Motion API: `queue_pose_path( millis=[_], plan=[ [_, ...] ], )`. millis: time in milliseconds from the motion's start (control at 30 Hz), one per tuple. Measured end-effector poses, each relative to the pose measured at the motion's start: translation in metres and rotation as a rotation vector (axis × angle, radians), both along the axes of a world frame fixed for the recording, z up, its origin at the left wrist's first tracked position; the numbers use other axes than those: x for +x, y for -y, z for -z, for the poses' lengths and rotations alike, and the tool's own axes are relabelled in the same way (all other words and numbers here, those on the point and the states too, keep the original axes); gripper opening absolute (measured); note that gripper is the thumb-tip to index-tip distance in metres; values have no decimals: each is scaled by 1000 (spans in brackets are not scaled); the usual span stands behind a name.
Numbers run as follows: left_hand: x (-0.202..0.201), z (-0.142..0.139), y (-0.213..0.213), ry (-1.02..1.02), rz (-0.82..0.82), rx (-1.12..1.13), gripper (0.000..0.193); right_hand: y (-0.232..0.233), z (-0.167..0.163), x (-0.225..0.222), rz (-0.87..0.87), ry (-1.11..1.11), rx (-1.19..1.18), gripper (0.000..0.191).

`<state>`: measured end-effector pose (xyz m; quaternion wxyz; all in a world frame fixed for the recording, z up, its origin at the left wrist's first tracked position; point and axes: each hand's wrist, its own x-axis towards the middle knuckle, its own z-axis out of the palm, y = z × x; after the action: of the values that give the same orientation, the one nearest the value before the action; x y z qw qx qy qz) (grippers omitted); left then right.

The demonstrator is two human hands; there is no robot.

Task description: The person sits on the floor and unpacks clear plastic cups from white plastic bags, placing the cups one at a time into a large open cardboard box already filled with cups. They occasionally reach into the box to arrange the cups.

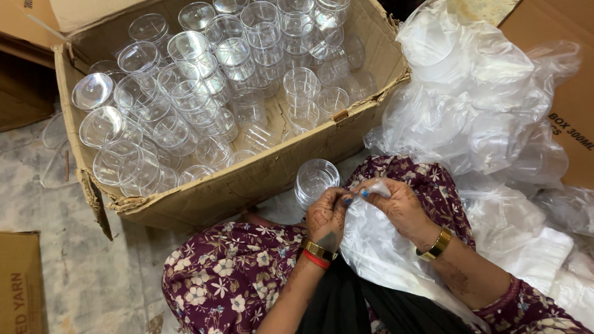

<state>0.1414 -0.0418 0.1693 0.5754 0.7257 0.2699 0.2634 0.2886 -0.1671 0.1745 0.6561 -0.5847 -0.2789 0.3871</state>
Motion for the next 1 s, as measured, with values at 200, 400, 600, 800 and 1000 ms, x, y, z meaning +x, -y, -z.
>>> queue_pose_path(
  millis=[200,400,600,800,1000],
  plan=[
    [15,53,-9,351,98,-427,23,10,19,12,-73,-146,85,24],
    [-12,68,-77,732,-66,-1298,22,10,32,16,-180,-362,-346,35],
    [-15,95,-102,855,-190,-1351,9,-24,55,9,-184,-213,-318,20],
    [14,176,-123,445,-395,-690,21,-63,65,28,44,780,-485,24],
    [34,205,-126,-187,-492,248,36,-72,71,9,73,926,-578,25]
  ],
)
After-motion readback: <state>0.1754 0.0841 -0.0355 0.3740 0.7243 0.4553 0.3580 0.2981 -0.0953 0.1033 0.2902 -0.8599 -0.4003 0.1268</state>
